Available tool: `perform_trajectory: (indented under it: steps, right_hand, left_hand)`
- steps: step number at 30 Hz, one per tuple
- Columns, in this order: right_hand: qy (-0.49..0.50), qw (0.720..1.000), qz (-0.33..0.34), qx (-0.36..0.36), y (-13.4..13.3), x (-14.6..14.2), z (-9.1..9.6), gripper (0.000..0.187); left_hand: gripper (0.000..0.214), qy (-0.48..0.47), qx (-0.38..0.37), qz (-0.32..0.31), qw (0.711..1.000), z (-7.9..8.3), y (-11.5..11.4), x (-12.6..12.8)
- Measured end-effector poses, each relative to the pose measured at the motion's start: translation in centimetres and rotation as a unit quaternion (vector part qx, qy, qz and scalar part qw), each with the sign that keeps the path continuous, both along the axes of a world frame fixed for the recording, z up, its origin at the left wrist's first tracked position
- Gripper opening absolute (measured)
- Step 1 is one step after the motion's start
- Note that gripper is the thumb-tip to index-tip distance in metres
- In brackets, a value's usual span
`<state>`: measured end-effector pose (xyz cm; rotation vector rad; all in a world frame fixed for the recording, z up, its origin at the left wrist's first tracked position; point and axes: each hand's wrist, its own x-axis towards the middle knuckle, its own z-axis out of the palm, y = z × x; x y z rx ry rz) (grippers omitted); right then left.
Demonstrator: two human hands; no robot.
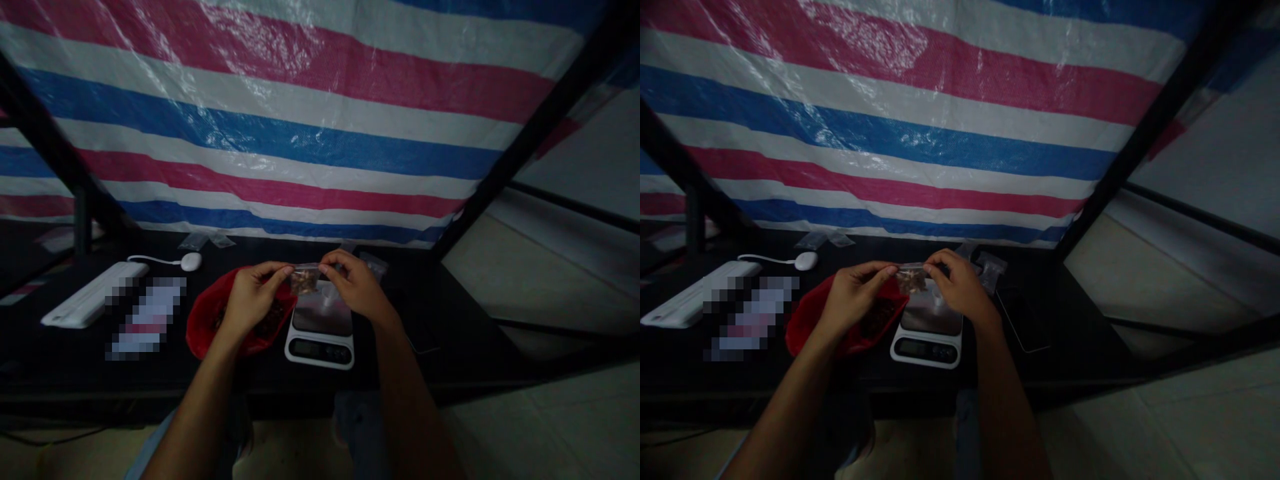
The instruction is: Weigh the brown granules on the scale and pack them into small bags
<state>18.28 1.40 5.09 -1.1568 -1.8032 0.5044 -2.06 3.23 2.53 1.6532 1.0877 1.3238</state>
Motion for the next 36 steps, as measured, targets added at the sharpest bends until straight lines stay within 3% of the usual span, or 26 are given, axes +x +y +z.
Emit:
perform_trajectory:
  steps: [10, 15, 29, 36]
  right_hand:
    - [0.021, 0.999, 0.016, 0.026, -0.3, -1.0, 0.1, 0.009]
    - [0.038, 0.998, 0.02, 0.043, -0.4, -1.1, 0.2, 0.009]
    - [0.041, 0.993, 0.083, 0.067, -0.5, -1.7, 0.2, 0.012]
    - [0.037, 0.994, 0.084, 0.066, -0.6, -2.3, 0.1, 0.009]
  left_hand:
    - [0.028, 0.05, 0.056, 0.014, 0.997, 1.1, -1.1, -0.4]
    - [0.023, 0.029, 0.055, -0.013, 0.998, 1.6, -1.3, 0.0]
    - [0.019, 0.086, 0.093, -0.059, 0.99, 2.6, -1.5, -1.0]
    - [0.021, 0.102, 0.059, -0.106, 0.987, 2.9, -1.7, -1.8]
